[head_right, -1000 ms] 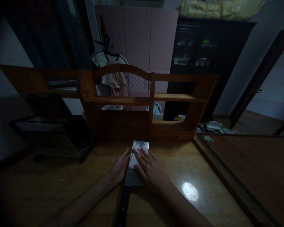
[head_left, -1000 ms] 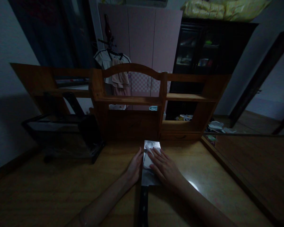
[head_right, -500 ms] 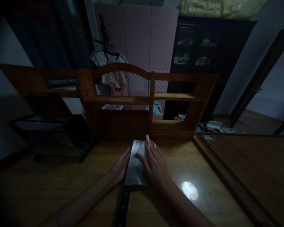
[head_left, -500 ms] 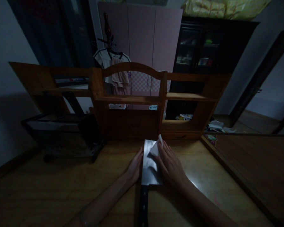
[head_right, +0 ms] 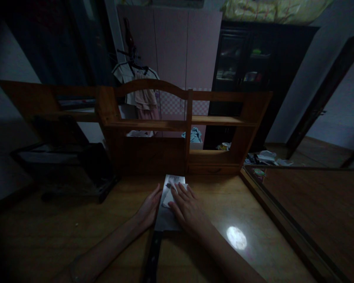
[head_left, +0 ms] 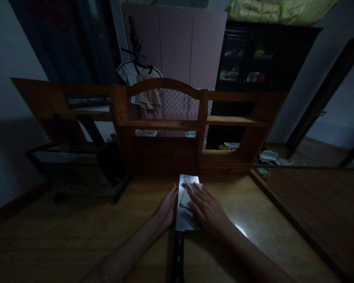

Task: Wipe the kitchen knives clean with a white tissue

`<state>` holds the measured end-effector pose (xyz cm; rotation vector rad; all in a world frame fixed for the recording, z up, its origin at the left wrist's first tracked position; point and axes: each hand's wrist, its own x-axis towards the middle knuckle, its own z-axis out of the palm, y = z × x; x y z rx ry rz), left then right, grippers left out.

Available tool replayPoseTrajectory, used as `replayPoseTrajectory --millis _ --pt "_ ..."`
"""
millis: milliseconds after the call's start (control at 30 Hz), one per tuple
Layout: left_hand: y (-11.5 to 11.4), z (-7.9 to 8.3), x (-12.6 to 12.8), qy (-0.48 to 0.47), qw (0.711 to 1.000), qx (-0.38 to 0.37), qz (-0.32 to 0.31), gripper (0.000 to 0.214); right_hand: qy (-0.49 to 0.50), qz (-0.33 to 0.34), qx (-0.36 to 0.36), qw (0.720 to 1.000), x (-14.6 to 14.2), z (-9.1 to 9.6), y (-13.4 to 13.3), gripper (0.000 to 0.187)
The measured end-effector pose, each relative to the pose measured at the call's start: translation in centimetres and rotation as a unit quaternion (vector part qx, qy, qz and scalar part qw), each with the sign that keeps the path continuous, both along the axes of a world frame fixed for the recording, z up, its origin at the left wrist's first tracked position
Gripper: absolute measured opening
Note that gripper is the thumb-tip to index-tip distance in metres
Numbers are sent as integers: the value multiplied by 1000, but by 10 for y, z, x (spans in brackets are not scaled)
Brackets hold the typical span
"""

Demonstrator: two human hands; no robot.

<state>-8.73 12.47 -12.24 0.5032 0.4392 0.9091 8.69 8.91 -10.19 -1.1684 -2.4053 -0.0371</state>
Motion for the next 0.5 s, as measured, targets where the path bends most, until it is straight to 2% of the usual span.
replayPoseTrajectory --millis 167,300,367,500 --pt "-1 -2 0 3 1000 -4 0 54 23 -69 32 997 8 -7 6 43" --pt "-1 -3 0 -1 1000 -1 5 53 55 -103 55 992 6 -4 3 46" --pt "0 -4 1 -6 1000 0 11 52 55 -72 56 994 2 2 -1 51" --pt "4 -9 3 7 999 -39 24 45 3 42 14 999 -10 12 -13 57"
